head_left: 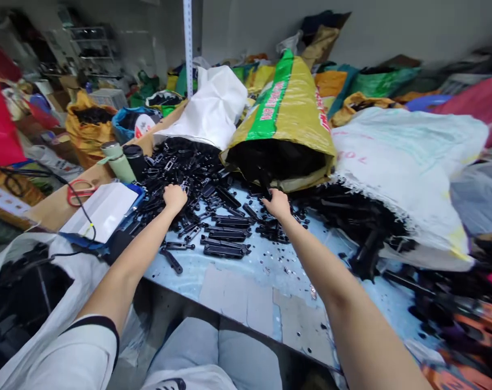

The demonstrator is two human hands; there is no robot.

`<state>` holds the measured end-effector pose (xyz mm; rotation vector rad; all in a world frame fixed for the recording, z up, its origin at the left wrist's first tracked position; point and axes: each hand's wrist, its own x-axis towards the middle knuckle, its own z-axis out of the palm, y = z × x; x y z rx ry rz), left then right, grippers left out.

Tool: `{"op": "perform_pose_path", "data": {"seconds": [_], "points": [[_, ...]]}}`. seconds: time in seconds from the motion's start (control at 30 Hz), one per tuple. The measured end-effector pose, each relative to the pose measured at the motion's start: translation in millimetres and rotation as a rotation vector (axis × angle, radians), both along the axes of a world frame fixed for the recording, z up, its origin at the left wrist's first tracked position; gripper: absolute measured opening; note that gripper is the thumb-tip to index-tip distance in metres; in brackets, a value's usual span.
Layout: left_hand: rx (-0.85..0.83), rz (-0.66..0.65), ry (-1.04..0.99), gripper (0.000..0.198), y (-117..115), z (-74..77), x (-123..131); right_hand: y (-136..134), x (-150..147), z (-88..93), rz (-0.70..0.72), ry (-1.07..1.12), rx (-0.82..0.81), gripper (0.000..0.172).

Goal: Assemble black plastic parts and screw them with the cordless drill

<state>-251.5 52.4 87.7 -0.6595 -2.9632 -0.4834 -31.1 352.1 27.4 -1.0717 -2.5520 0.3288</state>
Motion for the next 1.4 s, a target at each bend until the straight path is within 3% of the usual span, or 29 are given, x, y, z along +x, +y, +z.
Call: {"op": "perform_pose_path", "data": {"seconds": [0.17,0.3,0.4,0.47,0.53,0.6,0.67,0.73,0.83,0.97,1.03,1.17,1.33,1.4], "points": [[-0.024,0.035,0.001,0.033,21,-23.8,-12,20,-35,-3.8,-0.239,0.032,0.018,0.046],[0.168,-0.045,0.049,0.022,6,-14.3,5,39,-43,-2.4,-0.261,0.028,-0.126,0.034],[0.347,-0.179,-0.078,0.014,-18,-3.0,52,31,-32,4.2,-0.199,0.281,-0.398,0.029],[0.417,-0.352,-0.233,0.020,-36,-3.5,96,10,-15,9.5,-0.104,0.479,-0.612,0.033],[0.421,-0.534,-0.353,0.023,-53,-13.2,141,-21,11,14.1,0.039,0.598,-0.787,0.040],[0.323,-0.695,-0.364,0.020,-68,-30.1,181,-57,45,17.6,0.151,0.609,-0.833,0.043],[0.164,-0.809,-0.273,0.016,-79,-49.0,211,-93,86,19.7,0.210,0.491,-0.715,0.040],[0.036,-0.888,-0.153,0.016,-87,-64.9,231,-131,128,19.1,0.213,0.244,-0.437,0.031],[-0.048,-0.990,-0.033,0.040,-92,-76.8,245,-185,180,10.6,0.315,-0.088,-0.092,0.035],[-0.128,-1.028,0.010,0.060,-92,-76.8,250,-237,211,-5.7,0.523,-0.225,0.003,0.057],[-0.144,-1.038,0.001,0.062,-92,-76.6,250,-247,211,-10.2,0.550,-0.203,-0.020,0.055],[-0.029,-0.971,-0.024,0.047,-92,-78.4,249,-247,197,-10.7,0.432,0.002,-0.261,0.048],[0.411,-0.900,-0.287,0.039,-88,-65.7,256,-258,173,-10.0,0.289,0.419,-0.969,0.057],[0.539,-0.853,-0.391,0.040,-87,-56.0,260,-263,169,-9.1,0.298,0.490,-1.122,0.060]]}}
